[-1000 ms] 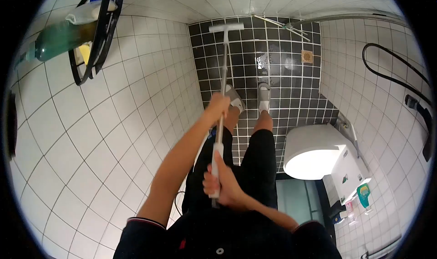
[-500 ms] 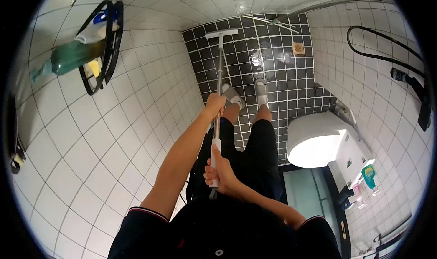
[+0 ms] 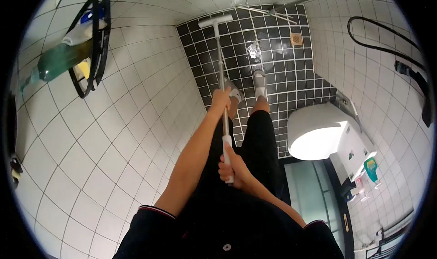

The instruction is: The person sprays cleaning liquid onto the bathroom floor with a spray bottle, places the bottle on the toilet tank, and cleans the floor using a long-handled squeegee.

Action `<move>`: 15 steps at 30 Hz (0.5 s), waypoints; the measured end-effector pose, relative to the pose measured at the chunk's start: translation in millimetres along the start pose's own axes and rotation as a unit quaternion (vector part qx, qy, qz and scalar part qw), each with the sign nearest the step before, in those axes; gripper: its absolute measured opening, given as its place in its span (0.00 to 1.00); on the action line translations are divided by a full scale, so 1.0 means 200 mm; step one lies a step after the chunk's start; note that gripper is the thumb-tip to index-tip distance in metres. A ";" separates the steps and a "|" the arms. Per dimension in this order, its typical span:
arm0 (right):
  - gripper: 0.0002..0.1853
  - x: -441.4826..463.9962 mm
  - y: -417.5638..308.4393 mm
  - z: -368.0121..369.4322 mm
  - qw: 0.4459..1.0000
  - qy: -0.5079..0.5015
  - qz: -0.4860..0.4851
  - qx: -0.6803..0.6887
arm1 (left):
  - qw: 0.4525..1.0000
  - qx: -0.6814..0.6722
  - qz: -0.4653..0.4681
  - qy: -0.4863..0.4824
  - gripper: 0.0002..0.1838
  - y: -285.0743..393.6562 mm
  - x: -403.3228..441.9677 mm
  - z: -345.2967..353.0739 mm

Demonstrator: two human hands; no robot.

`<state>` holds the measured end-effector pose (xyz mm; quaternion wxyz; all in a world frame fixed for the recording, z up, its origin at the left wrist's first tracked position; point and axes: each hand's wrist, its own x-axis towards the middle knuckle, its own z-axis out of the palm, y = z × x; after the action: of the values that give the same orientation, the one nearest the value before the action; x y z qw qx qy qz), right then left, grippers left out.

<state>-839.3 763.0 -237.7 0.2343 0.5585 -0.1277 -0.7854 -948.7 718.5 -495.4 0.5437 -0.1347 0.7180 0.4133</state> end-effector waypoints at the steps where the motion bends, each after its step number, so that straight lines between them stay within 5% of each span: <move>1: 0.27 -0.02 0.03 -0.04 1.000 -0.003 0.010 0.001 | 0.999 0.050 -0.004 0.008 0.30 0.01 -0.07 0.04; 6: 0.27 0.00 0.13 -0.13 0.996 0.069 0.025 -0.053 | 0.996 0.060 -0.038 0.051 0.36 -0.04 -0.17 0.10; 12: 0.27 0.19 0.10 -0.13 0.985 0.144 0.012 -0.098 | 0.994 0.046 0.083 0.049 0.30 -0.19 0.07 0.07; 14: 0.28 0.26 0.02 -0.16 0.995 0.045 -0.038 -0.079 | 0.993 0.002 0.089 0.076 0.30 -0.02 0.07 0.06; 15: 0.28 0.27 0.03 -0.15 0.992 0.076 -0.036 -0.091 | 0.996 0.017 0.046 0.075 0.29 0.03 0.07 0.06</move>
<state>-824.0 732.9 -290.1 0.2650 0.5968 -0.0178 -0.7572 -949.9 734.3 -506.0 0.4705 -0.1228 0.7692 0.4145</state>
